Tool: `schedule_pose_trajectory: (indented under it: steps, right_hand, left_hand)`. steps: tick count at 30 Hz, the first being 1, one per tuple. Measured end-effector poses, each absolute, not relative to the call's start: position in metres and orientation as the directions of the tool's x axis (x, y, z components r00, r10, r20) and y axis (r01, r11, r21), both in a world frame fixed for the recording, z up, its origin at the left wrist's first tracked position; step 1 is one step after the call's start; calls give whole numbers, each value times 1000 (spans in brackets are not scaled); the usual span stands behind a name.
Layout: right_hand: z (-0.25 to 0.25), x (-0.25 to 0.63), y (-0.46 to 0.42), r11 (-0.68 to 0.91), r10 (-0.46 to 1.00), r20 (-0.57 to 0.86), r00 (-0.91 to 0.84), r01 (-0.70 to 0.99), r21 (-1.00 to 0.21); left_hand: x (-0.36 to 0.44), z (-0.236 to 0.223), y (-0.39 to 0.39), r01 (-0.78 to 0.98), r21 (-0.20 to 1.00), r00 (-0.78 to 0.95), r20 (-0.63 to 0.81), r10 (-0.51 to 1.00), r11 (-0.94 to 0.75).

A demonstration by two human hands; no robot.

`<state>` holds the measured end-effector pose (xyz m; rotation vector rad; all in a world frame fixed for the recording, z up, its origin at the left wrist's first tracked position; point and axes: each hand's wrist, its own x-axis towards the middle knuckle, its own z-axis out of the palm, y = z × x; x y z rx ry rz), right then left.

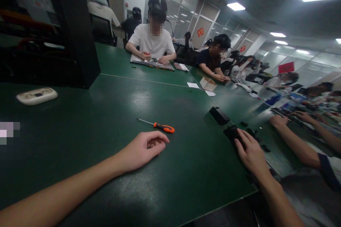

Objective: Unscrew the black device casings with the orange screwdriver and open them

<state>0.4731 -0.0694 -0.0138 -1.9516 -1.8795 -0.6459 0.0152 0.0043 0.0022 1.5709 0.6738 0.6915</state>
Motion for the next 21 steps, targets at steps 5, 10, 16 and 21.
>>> schedule_pose_trajectory:
  steps: [5,10,16,21]
  right_hand:
    - [-1,465,-76,-85,885,466,-2,983,165]
    - [10,458,-77,-188,920,381,95,959,215]
    - [6,457,-73,-204,907,395,146,973,109]
    - [11,457,-76,-159,922,386,37,944,288]
  left_hand:
    - [13,3,3,68,989,662,52,748,-129]
    - [12,1,4,81,981,668,77,740,-175]
    - [13,2,5,124,966,675,85,733,-226]
    - [13,3,4,131,964,680,82,729,-231]
